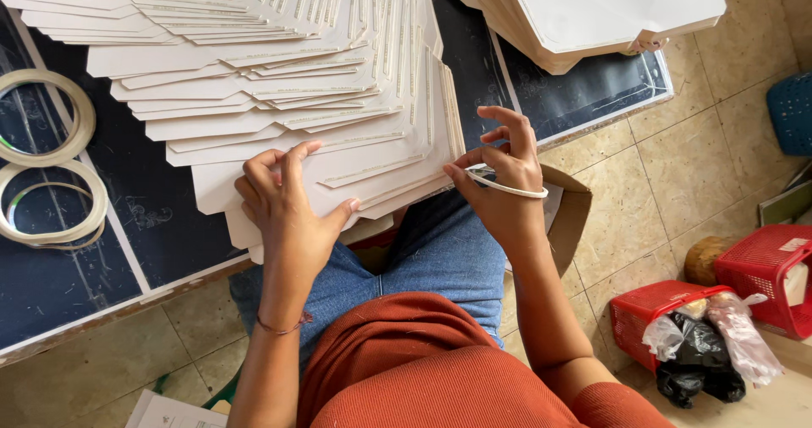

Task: The person applies strips of clear tape to the edges of white paper sheets. They repeatedly pick up a sheet, place a tape strip along a pre-marked line, and smooth it down before moving to the next sheet.

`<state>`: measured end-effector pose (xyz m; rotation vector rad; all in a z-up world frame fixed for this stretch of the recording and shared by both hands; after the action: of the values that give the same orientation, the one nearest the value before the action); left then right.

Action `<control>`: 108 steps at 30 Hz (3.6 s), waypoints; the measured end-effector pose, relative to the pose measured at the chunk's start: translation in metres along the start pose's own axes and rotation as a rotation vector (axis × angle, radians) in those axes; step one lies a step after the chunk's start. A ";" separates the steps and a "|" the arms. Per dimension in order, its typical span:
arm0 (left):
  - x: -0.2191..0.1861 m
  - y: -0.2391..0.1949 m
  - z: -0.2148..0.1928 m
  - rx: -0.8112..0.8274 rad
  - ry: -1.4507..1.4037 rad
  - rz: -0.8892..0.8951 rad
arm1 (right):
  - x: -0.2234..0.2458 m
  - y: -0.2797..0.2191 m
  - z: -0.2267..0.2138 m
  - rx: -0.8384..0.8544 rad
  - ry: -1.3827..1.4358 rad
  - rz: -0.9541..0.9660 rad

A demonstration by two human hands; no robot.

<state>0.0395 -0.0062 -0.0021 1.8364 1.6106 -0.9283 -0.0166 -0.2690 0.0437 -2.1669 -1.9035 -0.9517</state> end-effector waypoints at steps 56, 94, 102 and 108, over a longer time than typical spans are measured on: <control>-0.023 0.023 0.003 0.008 -0.173 0.136 | 0.049 -0.017 0.035 0.024 0.110 -0.144; -0.064 0.008 0.032 -0.142 0.263 0.473 | 0.027 0.018 -0.025 -0.168 -0.024 -0.179; -0.040 0.040 -0.002 -0.303 0.355 0.639 | 0.025 0.028 -0.005 -0.121 0.069 -0.185; -0.056 0.042 0.053 0.062 -0.075 0.321 | -0.004 0.017 0.019 -0.003 0.031 -0.179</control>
<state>0.0694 -0.0882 0.0062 2.0016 1.2070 -0.8962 0.0062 -0.2668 0.0319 -1.9977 -2.1105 -1.0102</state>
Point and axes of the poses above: each hand's wrist, its own y-axis towards the middle knuckle, its own z-axis out of the palm, x = y × z, the point moved 4 cm from there along y, towards the middle knuckle, and after that the axes turned 9 degrees about -y, right-handed, at the moved point
